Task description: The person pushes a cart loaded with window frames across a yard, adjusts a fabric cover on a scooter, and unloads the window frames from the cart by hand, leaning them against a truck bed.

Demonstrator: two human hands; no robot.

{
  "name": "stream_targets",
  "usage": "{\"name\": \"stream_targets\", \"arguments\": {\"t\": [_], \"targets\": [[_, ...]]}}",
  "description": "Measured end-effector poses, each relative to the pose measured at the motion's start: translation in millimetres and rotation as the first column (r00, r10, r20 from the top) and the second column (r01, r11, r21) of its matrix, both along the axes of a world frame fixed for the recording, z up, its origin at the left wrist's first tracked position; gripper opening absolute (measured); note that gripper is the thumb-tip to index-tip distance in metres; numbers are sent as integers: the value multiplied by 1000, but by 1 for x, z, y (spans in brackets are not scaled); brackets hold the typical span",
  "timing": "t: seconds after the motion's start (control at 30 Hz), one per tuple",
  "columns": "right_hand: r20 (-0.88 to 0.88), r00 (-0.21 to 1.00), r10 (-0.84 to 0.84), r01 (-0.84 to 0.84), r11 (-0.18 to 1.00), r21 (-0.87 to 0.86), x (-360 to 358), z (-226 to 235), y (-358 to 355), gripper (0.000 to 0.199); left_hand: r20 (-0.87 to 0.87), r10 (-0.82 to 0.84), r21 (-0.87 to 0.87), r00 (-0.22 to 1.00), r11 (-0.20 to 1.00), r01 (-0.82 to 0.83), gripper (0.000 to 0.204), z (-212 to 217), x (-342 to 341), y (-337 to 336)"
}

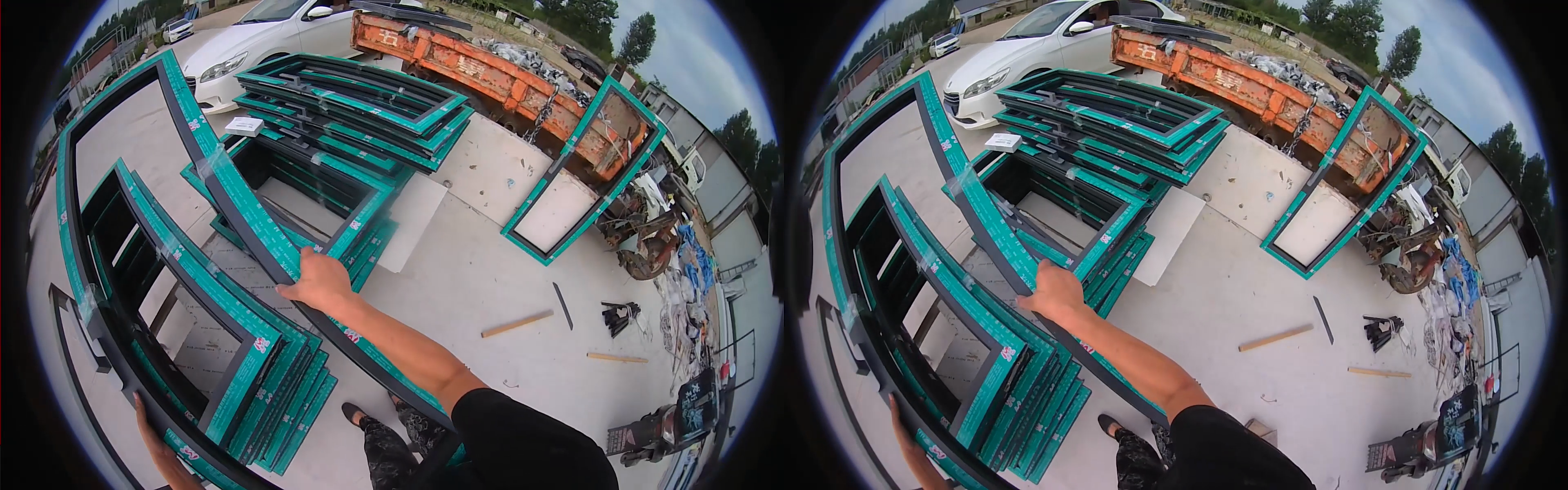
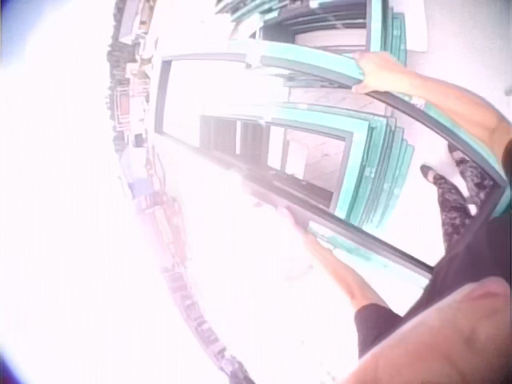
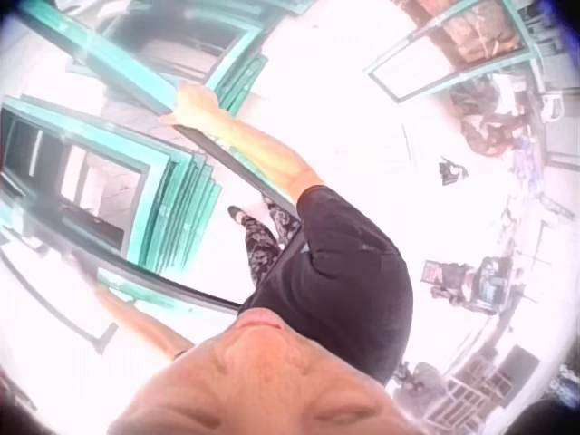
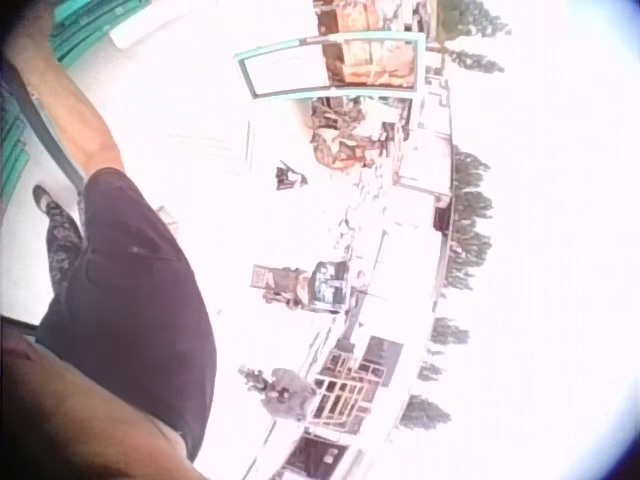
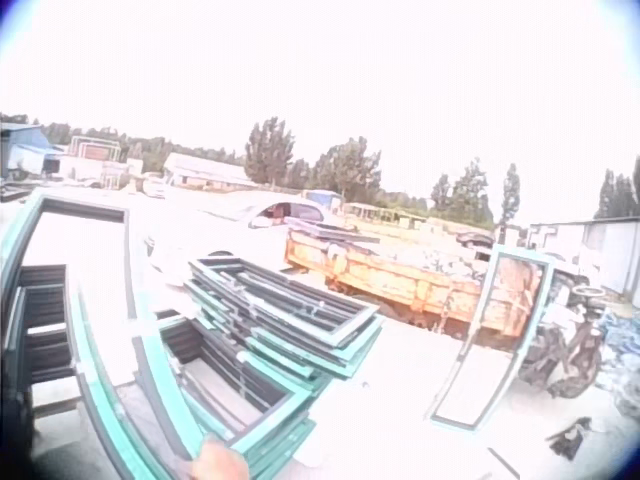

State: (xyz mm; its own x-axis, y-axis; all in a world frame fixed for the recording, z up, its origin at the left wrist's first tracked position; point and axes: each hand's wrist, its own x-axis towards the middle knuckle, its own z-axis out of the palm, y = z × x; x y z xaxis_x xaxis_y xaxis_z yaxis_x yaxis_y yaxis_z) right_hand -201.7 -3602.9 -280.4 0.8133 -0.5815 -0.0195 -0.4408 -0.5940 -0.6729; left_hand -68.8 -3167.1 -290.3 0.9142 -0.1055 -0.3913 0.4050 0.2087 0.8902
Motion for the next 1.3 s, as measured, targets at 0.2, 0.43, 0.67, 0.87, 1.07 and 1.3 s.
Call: {"name": "stream_targets", "arguments": {"t": [0.2,0.43,0.67,0.87,1.07,1.3], "targets": [[246,964,-105,135,985,-107,-48,108,-54,63,227,233,-109,946,971,-213,68,100,19,-82],[577,752,-319,485,860,-156,-155,205,-140,66,351,10,-314,936,943,108,60,221,-51,-248],[821,385,-422,832,543,-111,-256,270,-291,67,722,-297,-204,624,771,603,63,214,-80,-398],[827,213,-520,923,384,3,-349,212,-351,62,751,-355,-404,557,420,813,75,319,-90,-547],[825,106,-555,985,170,-12,-398,144,-399,62,877,-478,100,-52,75,992,76,384,-108,-735],[577,84,-812,992,15,-124,-451,125,-460,64,843,-416,-165,341,404,900,71,343,-146,-836]]}}
